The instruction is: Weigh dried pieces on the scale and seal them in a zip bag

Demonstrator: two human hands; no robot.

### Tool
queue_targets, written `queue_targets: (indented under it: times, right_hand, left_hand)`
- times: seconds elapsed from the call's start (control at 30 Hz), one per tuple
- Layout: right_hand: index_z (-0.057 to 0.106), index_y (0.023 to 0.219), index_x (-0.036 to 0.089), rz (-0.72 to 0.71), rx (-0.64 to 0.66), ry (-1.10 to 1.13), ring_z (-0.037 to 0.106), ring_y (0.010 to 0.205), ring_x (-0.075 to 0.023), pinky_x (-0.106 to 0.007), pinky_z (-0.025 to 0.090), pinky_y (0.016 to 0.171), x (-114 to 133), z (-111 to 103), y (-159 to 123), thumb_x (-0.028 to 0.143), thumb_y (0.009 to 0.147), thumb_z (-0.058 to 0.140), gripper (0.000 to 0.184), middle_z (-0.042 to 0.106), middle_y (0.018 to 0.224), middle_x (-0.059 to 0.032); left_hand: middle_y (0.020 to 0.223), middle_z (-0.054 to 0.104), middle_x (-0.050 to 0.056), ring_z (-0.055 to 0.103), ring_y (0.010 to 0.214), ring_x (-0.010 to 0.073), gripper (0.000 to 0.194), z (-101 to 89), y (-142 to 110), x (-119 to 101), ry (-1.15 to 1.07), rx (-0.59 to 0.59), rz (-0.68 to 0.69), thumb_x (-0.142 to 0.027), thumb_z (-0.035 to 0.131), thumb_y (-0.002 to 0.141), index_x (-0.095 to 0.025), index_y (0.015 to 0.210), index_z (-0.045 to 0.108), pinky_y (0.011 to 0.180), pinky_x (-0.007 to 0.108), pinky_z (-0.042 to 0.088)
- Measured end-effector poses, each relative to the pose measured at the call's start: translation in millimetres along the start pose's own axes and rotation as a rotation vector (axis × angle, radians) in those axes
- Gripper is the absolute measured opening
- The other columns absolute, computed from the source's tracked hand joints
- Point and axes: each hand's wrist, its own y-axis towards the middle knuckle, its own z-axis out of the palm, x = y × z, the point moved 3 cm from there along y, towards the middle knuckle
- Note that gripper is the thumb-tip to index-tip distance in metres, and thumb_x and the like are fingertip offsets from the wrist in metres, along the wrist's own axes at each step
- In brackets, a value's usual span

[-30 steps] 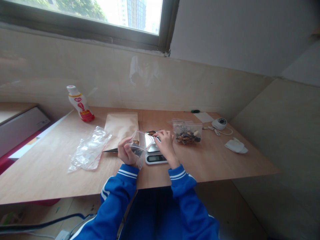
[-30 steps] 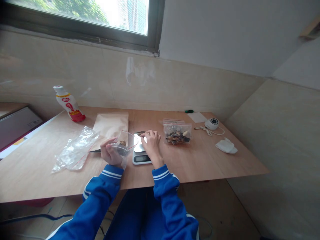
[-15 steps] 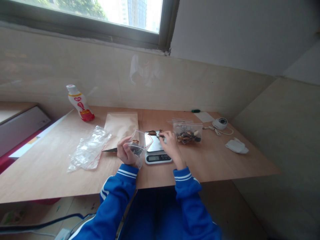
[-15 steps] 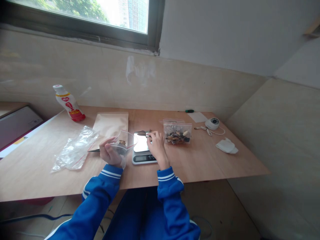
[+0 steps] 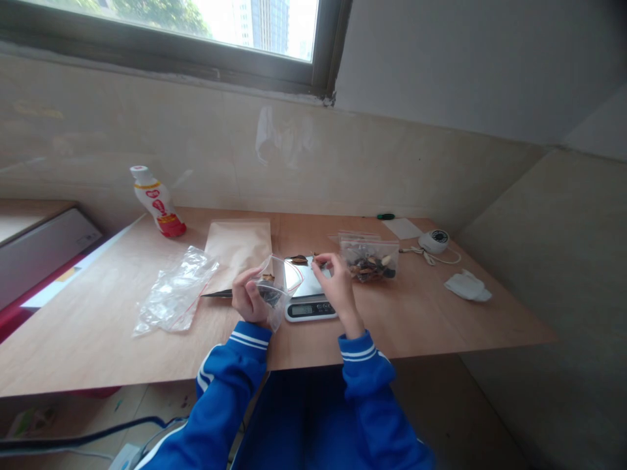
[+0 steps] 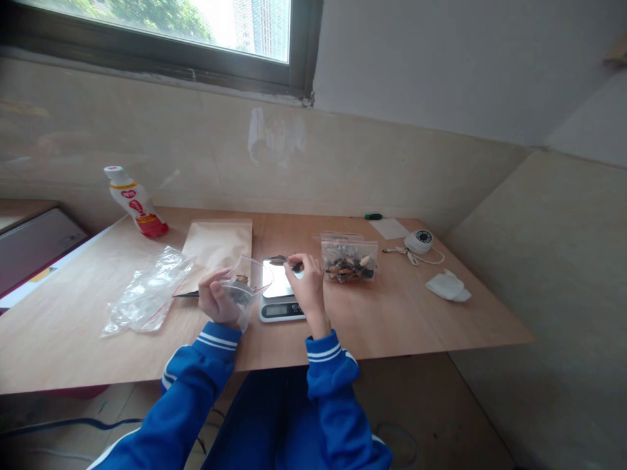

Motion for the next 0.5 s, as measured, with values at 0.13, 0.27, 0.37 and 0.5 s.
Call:
queue_targets:
  times: [0.13,0.27,0.37,0.5]
  right_hand:
    - [0.065,0.093,0.023,-0.117,0.07,0.208,0.058,0.085,-0.0175,-0.031,0.045,0.082,30.8,-15.7,11.1,0.036,0.088,0.056,0.017,0.068,0.094,-0.0029]
    - [0.067,0.093,0.021,-0.121,0.12,0.151,0.058,0.095,-0.0189,-0.032,0.044,0.086,15.9,-3.3,18.1,0.03,0.095,0.043,0.026,0.068,0.097,-0.0048]
    - [0.067,0.1,0.018,-0.054,0.159,-0.105,0.055,0.102,-0.0232,-0.036,0.041,0.091,-10.5,21.5,20.0,0.02,0.091,0.046,0.024,0.066,0.105,-0.0091]
    - [0.066,0.108,0.016,-0.058,0.284,-0.415,0.045,0.116,-0.0309,-0.046,0.033,0.098,-23.2,51.2,21.6,0.018,0.086,0.054,0.025,0.058,0.123,-0.0144]
  left_hand:
    - [0.09,0.067,0.006,0.062,0.08,0.0169,0.033,-0.4,-0.7,1.7,-0.008,0.03,0.036,-0.034,0.035,0.096,-0.017,0.098,0.064,0.073,0.033,0.049]
    - [0.09,0.067,0.006,0.062,0.081,0.0171,0.033,-0.7,-0.5,1.8,-0.015,0.01,0.029,-0.032,0.035,0.096,-0.017,0.098,0.064,0.075,0.034,0.049]
    - [0.091,0.068,0.006,0.063,0.081,0.0171,0.033,-1.0,-1.0,2.1,-0.008,0.009,0.032,-0.032,0.035,0.096,-0.017,0.098,0.064,0.075,0.034,0.05]
    - [0.091,0.068,0.006,0.064,0.086,0.0184,0.033,-1.8,-2.4,4.0,0.008,0.025,0.062,-0.034,0.034,0.096,-0.017,0.096,0.063,0.077,0.035,0.051]
